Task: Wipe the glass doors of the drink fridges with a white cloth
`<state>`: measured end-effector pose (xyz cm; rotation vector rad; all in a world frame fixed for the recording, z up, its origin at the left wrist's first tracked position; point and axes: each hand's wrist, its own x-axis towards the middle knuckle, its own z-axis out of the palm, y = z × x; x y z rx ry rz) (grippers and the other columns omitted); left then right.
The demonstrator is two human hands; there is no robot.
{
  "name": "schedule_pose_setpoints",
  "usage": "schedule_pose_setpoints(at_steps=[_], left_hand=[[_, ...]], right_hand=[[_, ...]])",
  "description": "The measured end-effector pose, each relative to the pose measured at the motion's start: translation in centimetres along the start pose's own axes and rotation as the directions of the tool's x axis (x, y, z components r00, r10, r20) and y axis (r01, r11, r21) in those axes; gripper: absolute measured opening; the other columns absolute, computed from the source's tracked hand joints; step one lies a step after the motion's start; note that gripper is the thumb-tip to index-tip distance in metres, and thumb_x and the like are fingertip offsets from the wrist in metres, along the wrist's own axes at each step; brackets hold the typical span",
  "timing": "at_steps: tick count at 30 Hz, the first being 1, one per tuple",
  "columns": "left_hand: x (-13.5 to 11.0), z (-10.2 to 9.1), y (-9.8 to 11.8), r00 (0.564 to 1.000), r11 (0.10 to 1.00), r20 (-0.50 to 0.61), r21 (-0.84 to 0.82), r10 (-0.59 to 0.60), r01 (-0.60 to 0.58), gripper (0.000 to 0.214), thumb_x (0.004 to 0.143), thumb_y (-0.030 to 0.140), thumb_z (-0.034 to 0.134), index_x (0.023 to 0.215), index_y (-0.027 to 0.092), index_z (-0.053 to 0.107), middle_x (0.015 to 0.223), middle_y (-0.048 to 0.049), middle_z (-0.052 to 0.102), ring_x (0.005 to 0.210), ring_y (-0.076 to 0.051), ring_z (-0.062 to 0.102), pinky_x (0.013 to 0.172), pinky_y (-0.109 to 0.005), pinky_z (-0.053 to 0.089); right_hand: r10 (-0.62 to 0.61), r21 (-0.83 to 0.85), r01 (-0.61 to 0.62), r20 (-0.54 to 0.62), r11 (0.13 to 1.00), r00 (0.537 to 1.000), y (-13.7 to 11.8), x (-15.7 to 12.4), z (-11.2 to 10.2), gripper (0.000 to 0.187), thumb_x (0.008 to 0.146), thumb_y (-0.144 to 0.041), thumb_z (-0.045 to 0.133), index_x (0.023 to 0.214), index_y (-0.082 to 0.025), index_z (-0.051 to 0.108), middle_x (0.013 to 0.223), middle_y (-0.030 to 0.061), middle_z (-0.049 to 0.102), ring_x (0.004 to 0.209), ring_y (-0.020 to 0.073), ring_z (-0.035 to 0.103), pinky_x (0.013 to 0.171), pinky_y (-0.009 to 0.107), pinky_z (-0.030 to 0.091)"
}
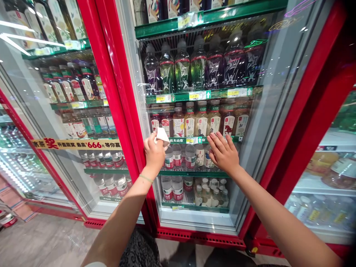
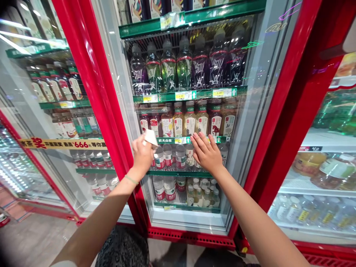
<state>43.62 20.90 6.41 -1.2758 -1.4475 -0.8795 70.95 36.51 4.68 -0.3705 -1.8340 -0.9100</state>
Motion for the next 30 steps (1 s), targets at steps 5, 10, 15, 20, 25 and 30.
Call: schedule_pose_setpoints(at_steps=[5,10,15,20,25,30], left_hand=[[-0.5,0.6,2.5,0.956,0.958,0.143,-0.166,0.257,-0.233,0.035,0.098,0.016,0.055,0.127,0.032,0.067,0.130,-0.0076,0.066,0.111,-0.023,0.058,0.098,-0.038,0.047],[0.1,0.9,3.6,0.998,0.995,0.058,-0.097,-0.018,0.023,0.038,0.099,0.016,0.047,0.131,0.022,0.066,0.136,-0.0163,0.061,0.120,-0.029,0.054,0.104,-0.046,0.044],[0.2,1.2,4.7,0.918,0.924,0.187,-0.228,0.350,-0.307,0.038,0.099,0.017,0.053,0.131,0.033,0.065,0.131,-0.0073,0.068,0.107,-0.023,0.059,0.093,-0.037,0.047],[1.0,1.2,5.1,0.995,0.995,0.085,-0.090,0.058,-0.050,0.035,0.099,0.017,0.049,0.127,0.024,0.069,0.135,-0.0146,0.064,0.114,-0.028,0.057,0.098,-0.044,0.046],[0.8,1.1,6.2,0.875,0.897,0.222,-0.217,0.430,-0.385,0.039,0.101,0.019,0.050,0.134,0.034,0.064,0.132,-0.0066,0.068,0.103,-0.022,0.060,0.087,-0.036,0.049],[1.8,1.2,5.9,0.993,0.990,0.101,-0.132,0.060,-0.047,0.034,0.099,0.017,0.051,0.126,0.027,0.069,0.136,-0.0122,0.064,0.114,-0.027,0.057,0.099,-0.043,0.046]], right_hand=[[0.027,0.020,-0.028,0.030,0.999,0.999,0.0,-0.1,0.1,0.076,0.099,-0.024,0.049,0.166,-0.024,0.014,0.161,0.0093,0.044,0.147,0.0290,0.046,0.128,0.054,0.028],[0.023,0.048,-0.024,0.028,0.999,0.999,0.0,-0.1,0.1,0.076,0.099,-0.024,0.050,0.166,-0.024,0.015,0.159,0.0092,0.046,0.149,0.0284,0.044,0.129,0.053,0.026],[0.017,0.030,-0.018,0.019,0.999,1.000,0.0,0.1,-0.1,0.075,0.100,-0.024,0.049,0.166,-0.023,0.015,0.159,0.0088,0.047,0.149,0.0276,0.044,0.129,0.052,0.027],[0.004,0.034,-0.004,0.003,0.999,1.000,0.0,0.1,-0.1,0.074,0.099,-0.024,0.049,0.166,-0.021,0.016,0.157,0.0095,0.049,0.149,0.0273,0.044,0.129,0.052,0.027],[0.022,0.054,-0.023,0.020,0.998,1.000,0.0,0.1,-0.1,0.074,0.100,-0.025,0.049,0.166,-0.022,0.015,0.159,0.0090,0.047,0.149,0.0278,0.043,0.128,0.053,0.029],[0.021,0.062,-0.022,0.030,0.998,0.999,0.0,-0.1,0.1,0.073,0.100,-0.025,0.047,0.166,-0.023,0.016,0.160,0.0080,0.046,0.149,0.0273,0.044,0.128,0.053,0.029]])
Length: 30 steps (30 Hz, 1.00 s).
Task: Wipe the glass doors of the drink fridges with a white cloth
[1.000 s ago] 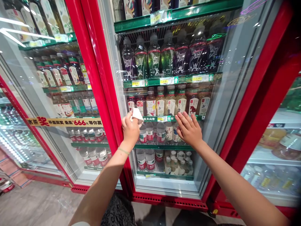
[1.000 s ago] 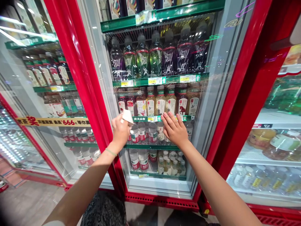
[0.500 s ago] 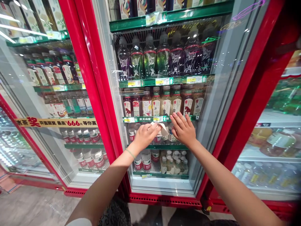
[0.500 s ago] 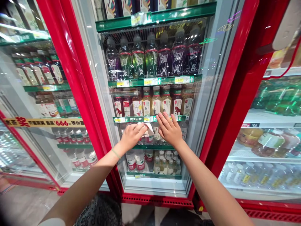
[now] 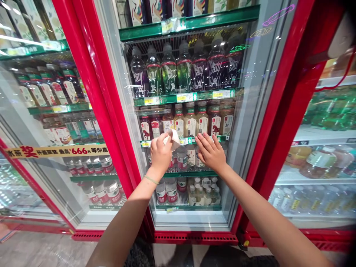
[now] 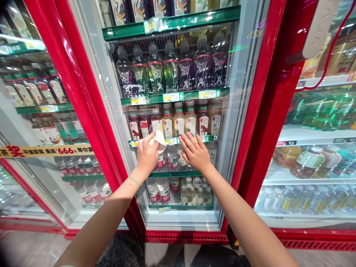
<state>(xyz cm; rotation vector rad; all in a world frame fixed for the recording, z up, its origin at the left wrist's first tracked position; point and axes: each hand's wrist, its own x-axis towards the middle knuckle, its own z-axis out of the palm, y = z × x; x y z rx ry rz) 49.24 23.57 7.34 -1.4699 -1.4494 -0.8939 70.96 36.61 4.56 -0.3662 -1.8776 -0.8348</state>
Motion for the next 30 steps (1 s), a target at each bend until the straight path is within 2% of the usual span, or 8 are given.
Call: schedule_pose_setpoints(at_steps=[4,6,10,16,18,23,25,30], left_hand=[[-0.1,-0.6,1.2,0.961,0.972,0.169,-0.125,0.217,-0.198,0.044,0.097,0.013,0.051,0.136,0.030,0.062,0.134,-0.0091,0.066,0.111,-0.024,0.060,0.096,-0.038,0.050],[0.1,-1.4,1.8,0.946,0.954,0.207,-0.216,0.251,-0.206,0.053,0.096,0.009,0.048,0.145,0.029,0.053,0.135,-0.0083,0.065,0.116,-0.023,0.060,0.099,-0.037,0.050],[1.3,-3.0,2.3,0.973,0.903,0.199,-0.429,0.121,-0.025,0.051,0.095,0.010,0.051,0.144,0.025,0.048,0.135,-0.0081,0.064,0.124,-0.021,0.059,0.103,-0.034,0.050],[3.1,-3.0,3.0,0.975,0.816,0.220,-0.557,-0.036,0.156,0.015,0.089,0.015,0.062,0.102,0.022,0.062,0.107,-0.0052,0.064,0.105,-0.020,0.065,0.092,-0.033,0.053],[3.5,-3.0,2.9,0.955,0.747,0.290,-0.620,-0.065,0.239,0.015,0.085,0.013,0.065,0.097,0.021,0.063,0.105,-0.0042,0.065,0.101,-0.019,0.066,0.091,-0.033,0.054],[3.8,-3.8,1.7,0.835,0.470,0.547,-0.721,-0.067,0.510,0.026,0.083,0.011,0.059,0.107,0.022,0.062,0.108,-0.0031,0.073,0.095,-0.017,0.072,0.081,-0.029,0.055],[3.8,-4.0,1.3,0.822,0.496,0.564,-0.693,-0.077,0.522,0.019,0.085,0.015,0.061,0.102,0.022,0.063,0.101,-0.0015,0.074,0.095,-0.018,0.071,0.081,-0.028,0.053],[3.6,-4.0,1.5,0.871,0.767,0.457,-0.488,-0.182,0.416,0.003,0.086,0.019,0.064,0.085,0.022,0.064,0.083,0.0011,0.069,0.078,-0.017,0.064,0.070,-0.027,0.045]], right_hand=[[0.027,0.026,-0.028,0.024,0.999,0.999,0.1,0.1,0.0,0.073,0.100,-0.024,0.047,0.166,-0.024,0.017,0.161,0.0087,0.044,0.149,0.0281,0.043,0.128,0.054,0.029],[0.023,0.035,-0.024,0.023,0.999,0.999,-0.1,0.3,-0.5,0.073,0.100,-0.024,0.047,0.166,-0.025,0.016,0.160,0.0091,0.047,0.149,0.0280,0.044,0.128,0.054,0.029],[0.064,0.155,-0.058,-0.030,0.986,0.998,-1.5,0.7,-2.1,0.075,0.100,-0.021,0.049,0.166,-0.023,0.016,0.158,0.0130,0.050,0.150,0.0294,0.041,0.124,0.057,0.038],[-0.091,0.280,0.096,-0.030,0.955,0.995,-3.0,0.9,-2.1,0.057,0.100,-0.015,0.055,0.155,-0.022,0.044,0.145,0.0127,0.062,0.142,0.0249,0.052,0.117,0.045,0.051],[-0.109,0.258,0.103,0.009,0.961,0.994,-2.8,1.3,-1.7,0.048,0.099,-0.015,0.056,0.147,-0.021,0.054,0.139,0.0126,0.066,0.136,0.0251,0.057,0.114,0.045,0.053],[-0.023,0.167,0.016,0.038,0.986,0.999,-2.7,3.0,-1.3,0.032,0.101,-0.021,0.055,0.131,-0.022,0.064,0.128,0.0123,0.070,0.122,0.0264,0.063,0.108,0.046,0.054],[0.054,0.149,-0.053,-0.005,0.987,0.999,-3.0,3.8,-1.1,0.030,0.101,-0.021,0.054,0.129,-0.020,0.064,0.126,0.0132,0.070,0.122,0.0269,0.062,0.106,0.045,0.053],[0.025,0.206,-0.018,-0.028,0.978,0.999,-4.6,4.8,-0.8,0.042,0.100,-0.017,0.051,0.141,-0.018,0.054,0.139,0.0149,0.065,0.131,0.0269,0.056,0.110,0.045,0.049]])
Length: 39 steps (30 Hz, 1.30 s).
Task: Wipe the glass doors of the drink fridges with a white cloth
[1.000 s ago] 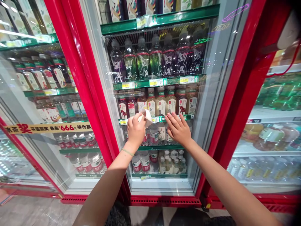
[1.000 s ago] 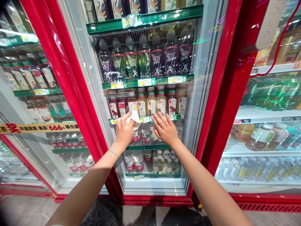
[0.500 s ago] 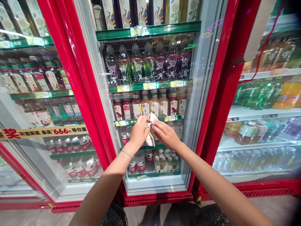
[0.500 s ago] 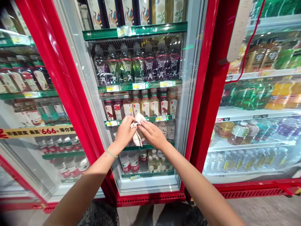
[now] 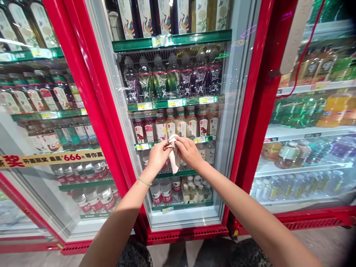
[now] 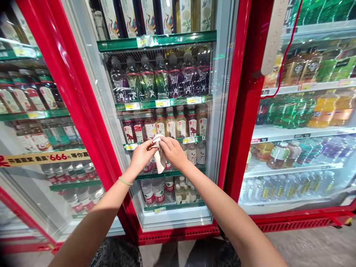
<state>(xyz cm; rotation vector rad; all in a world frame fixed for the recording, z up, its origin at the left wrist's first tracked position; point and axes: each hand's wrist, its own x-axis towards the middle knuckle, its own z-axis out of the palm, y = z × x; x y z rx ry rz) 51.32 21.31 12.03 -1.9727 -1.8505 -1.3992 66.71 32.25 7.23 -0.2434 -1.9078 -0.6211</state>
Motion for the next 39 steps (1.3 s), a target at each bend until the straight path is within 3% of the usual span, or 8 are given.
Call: schedule_pose_setpoints(at_steps=[4,9,14,18,23,28,33,39], left_hand=[[-0.4,0.7,0.1,0.990,0.977,-0.110,0.205,0.089,-0.065,0.006,0.085,0.018,0.065,0.082,0.021,0.062,0.089,-0.0013,0.062,0.075,-0.016,0.059,0.067,-0.028,0.043],[-0.6,-0.9,-1.1,0.972,0.951,-0.021,0.214,0.233,-0.224,0.006,0.092,0.021,0.064,0.096,0.021,0.069,0.096,-0.0026,0.064,0.089,-0.018,0.063,0.079,-0.030,0.049],[-0.7,-3.8,-3.2,0.879,0.819,-0.066,0.403,0.472,-0.409,0.025,0.097,0.023,0.059,0.120,0.020,0.068,0.116,-0.0093,0.065,0.112,-0.025,0.059,0.099,-0.041,0.049],[-1.3,-3.8,-4.3,0.796,0.663,-0.029,0.571,0.605,-0.483,0.029,0.097,0.022,0.059,0.124,0.024,0.067,0.131,-0.0110,0.064,0.127,-0.029,0.054,0.105,-0.047,0.045],[-1.1,-2.4,-4.6,0.750,0.601,-0.021,0.612,0.661,-0.514,0.029,0.095,0.021,0.061,0.123,0.025,0.069,0.134,-0.0099,0.065,0.130,-0.030,0.053,0.108,-0.048,0.042],[0.5,-0.9,-3.8,0.723,0.610,-0.062,0.589,0.688,-0.530,0.026,0.094,0.022,0.062,0.118,0.026,0.071,0.132,-0.0092,0.067,0.128,-0.029,0.055,0.108,-0.047,0.040],[1.4,0.5,-3.8,0.678,0.616,-0.151,0.590,0.719,-0.522,0.021,0.092,0.023,0.064,0.111,0.027,0.073,0.126,-0.0088,0.068,0.125,-0.028,0.056,0.106,-0.046,0.041],[1.6,1.8,-5.0,0.606,0.568,-0.196,0.643,0.771,-0.513,0.026,0.090,0.024,0.067,0.115,0.028,0.072,0.128,-0.0078,0.068,0.128,-0.028,0.055,0.112,-0.046,0.039]], right_hand=[[-0.065,-0.004,0.065,0.047,0.998,0.997,-0.3,0.1,-0.3,0.038,0.100,-0.020,0.051,0.138,-0.018,0.057,0.143,0.0147,0.063,0.132,0.0270,0.056,0.107,0.045,0.050],[-0.242,-0.075,0.249,0.091,0.966,0.966,2.1,1.4,-1.8,0.017,0.103,-0.020,0.051,0.107,-0.024,0.068,0.128,0.0055,0.072,0.118,0.0213,0.062,0.094,0.036,0.051],[-0.014,-0.198,-0.017,-0.152,0.980,0.988,2.8,1.6,-2.0,0.014,0.100,-0.015,0.054,0.094,-0.021,0.064,0.121,0.0103,0.073,0.109,0.0230,0.060,0.094,0.039,0.048],[-0.406,-0.116,0.406,0.026,0.906,0.914,1.7,0.4,-1.2,0.014,0.100,-0.014,0.056,0.098,-0.024,0.065,0.114,0.0036,0.075,0.102,0.0174,0.061,0.088,0.032,0.048],[-0.002,-0.173,-0.038,-0.226,0.984,0.974,2.9,-0.7,-1.6,0.020,0.101,-0.014,0.054,0.112,-0.023,0.067,0.111,0.0067,0.076,0.104,0.0208,0.062,0.089,0.037,0.047],[-0.339,-0.150,0.340,0.034,0.928,0.940,4.8,-1.6,-2.6,0.018,0.101,-0.019,0.060,0.109,-0.032,0.068,0.119,-0.0020,0.073,0.115,0.0158,0.060,0.094,0.033,0.043],[0.088,-0.326,-0.185,-0.291,0.927,0.953,5.8,-3.3,-2.4,0.019,0.097,-0.019,0.063,0.108,-0.030,0.073,0.111,0.0052,0.070,0.116,0.0245,0.057,0.100,0.041,0.040],[-0.282,-0.207,0.307,0.142,0.929,0.949,2.5,-6.6,-1.1,0.025,0.096,-0.015,0.059,0.118,-0.022,0.071,0.118,0.0084,0.071,0.106,0.0215,0.059,0.093,0.036,0.046]])
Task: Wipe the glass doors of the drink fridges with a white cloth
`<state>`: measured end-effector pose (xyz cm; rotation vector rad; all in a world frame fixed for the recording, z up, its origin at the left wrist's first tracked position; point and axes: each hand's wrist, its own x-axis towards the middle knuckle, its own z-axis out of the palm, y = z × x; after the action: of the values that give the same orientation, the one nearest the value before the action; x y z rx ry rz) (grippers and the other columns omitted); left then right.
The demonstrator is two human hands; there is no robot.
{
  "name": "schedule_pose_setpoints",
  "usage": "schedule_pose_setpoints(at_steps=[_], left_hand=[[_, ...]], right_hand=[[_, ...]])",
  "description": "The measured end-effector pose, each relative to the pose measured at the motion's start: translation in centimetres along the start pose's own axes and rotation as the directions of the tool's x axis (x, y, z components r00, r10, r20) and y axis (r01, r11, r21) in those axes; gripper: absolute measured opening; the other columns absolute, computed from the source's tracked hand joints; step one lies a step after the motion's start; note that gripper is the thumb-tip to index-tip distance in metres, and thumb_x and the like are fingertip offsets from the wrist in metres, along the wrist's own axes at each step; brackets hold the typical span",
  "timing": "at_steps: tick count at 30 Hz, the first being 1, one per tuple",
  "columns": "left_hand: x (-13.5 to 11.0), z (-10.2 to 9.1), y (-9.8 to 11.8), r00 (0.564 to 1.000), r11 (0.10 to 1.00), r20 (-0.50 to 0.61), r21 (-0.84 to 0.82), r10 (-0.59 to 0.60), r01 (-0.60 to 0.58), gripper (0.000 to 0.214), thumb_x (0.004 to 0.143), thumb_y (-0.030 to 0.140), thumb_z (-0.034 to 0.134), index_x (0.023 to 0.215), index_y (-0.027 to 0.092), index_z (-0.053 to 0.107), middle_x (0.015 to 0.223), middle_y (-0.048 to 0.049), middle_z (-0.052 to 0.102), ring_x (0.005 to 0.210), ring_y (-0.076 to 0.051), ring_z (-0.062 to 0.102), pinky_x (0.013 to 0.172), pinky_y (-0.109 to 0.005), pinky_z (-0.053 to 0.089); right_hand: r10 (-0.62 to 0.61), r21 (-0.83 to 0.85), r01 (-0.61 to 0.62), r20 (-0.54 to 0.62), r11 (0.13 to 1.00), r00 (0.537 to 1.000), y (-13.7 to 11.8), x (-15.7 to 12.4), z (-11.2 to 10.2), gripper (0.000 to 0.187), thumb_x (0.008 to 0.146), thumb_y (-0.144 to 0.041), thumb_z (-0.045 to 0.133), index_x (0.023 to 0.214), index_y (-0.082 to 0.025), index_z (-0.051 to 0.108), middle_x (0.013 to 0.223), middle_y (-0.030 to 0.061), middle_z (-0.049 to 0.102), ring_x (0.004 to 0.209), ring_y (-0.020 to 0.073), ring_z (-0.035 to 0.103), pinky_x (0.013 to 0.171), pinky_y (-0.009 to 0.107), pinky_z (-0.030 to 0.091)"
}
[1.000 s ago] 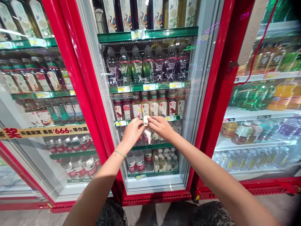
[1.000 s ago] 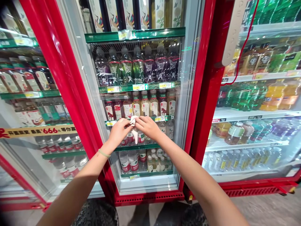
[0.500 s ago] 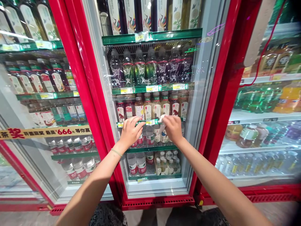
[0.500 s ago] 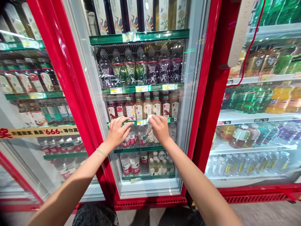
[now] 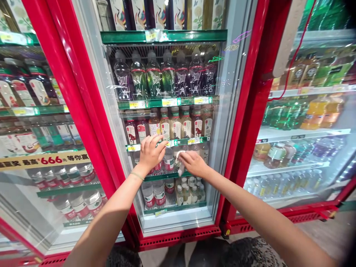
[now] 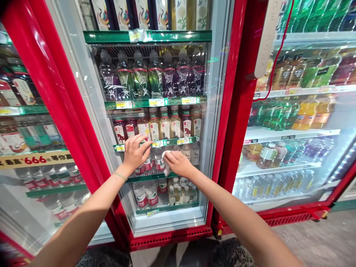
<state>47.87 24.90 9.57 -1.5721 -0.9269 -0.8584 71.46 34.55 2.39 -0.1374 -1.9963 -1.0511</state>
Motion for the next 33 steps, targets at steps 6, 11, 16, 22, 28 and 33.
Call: schedule_pose_setpoints(at_steps=[6,11,16,22,28,33], left_hand=[[-0.5,0.5,-0.1,0.999,0.998,-0.022,0.048,0.039,-0.038,0.034,0.088,0.025,0.068,0.122,0.028,0.068,0.131,-0.0083,0.067,0.132,-0.027,0.055,0.117,-0.048,0.037],[-0.6,0.7,-0.1,0.997,0.995,-0.026,0.081,0.067,-0.065,0.036,0.088,0.026,0.069,0.123,0.027,0.067,0.131,-0.0086,0.067,0.134,-0.027,0.053,0.118,-0.048,0.037],[-0.7,0.8,-0.1,0.996,0.993,-0.030,0.088,0.086,-0.083,0.041,0.087,0.025,0.070,0.127,0.028,0.066,0.132,-0.0093,0.067,0.137,-0.028,0.051,0.121,-0.048,0.035],[-1.0,0.8,-0.3,0.988,0.989,0.044,-0.009,0.145,-0.144,0.051,0.089,0.023,0.065,0.139,0.030,0.061,0.137,-0.0082,0.067,0.136,-0.026,0.054,0.124,-0.046,0.031],[-1.3,1.0,-0.5,0.990,0.992,0.116,-0.105,0.085,-0.073,0.052,0.090,0.023,0.063,0.141,0.034,0.059,0.143,-0.0062,0.064,0.139,-0.026,0.054,0.123,-0.048,0.033],[-1.4,0.9,-0.6,0.989,0.992,0.121,-0.095,0.090,-0.079,0.049,0.091,0.025,0.063,0.139,0.035,0.061,0.142,-0.0060,0.064,0.138,-0.027,0.055,0.122,-0.050,0.034]], right_hand=[[-0.182,0.028,0.181,0.043,0.983,0.982,-1.3,-1.7,-0.5,0.021,0.098,-0.028,0.056,0.111,-0.022,0.071,0.127,0.0064,0.069,0.110,0.0205,0.057,0.089,0.035,0.047],[0.116,-0.187,-0.175,-0.290,0.967,0.950,3.6,1.1,-1.3,0.018,0.094,-0.021,0.068,0.110,-0.027,0.071,0.107,0.0033,0.068,0.105,0.0196,0.056,0.089,0.034,0.044],[0.354,-0.101,-0.406,-0.330,0.908,0.875,5.4,1.9,-1.7,0.026,0.096,-0.021,0.067,0.122,-0.027,0.068,0.106,0.0058,0.068,0.104,0.0218,0.056,0.092,0.036,0.047],[0.360,-0.110,-0.396,-0.253,0.912,0.898,6.8,-1.5,-1.6,0.025,0.095,-0.021,0.065,0.120,-0.027,0.067,0.116,0.0086,0.067,0.111,0.0256,0.054,0.095,0.042,0.049],[0.135,-0.015,-0.137,-0.088,0.990,0.987,7.5,-2.8,-1.6,0.011,0.093,-0.023,0.065,0.102,-0.028,0.069,0.114,0.0036,0.067,0.107,0.0211,0.056,0.094,0.036,0.051],[0.503,-0.060,-0.541,-0.293,0.839,0.813,8.9,-4.0,-2.3,0.011,0.092,-0.023,0.064,0.102,-0.022,0.066,0.116,0.0130,0.064,0.113,0.0296,0.050,0.094,0.047,0.047]])
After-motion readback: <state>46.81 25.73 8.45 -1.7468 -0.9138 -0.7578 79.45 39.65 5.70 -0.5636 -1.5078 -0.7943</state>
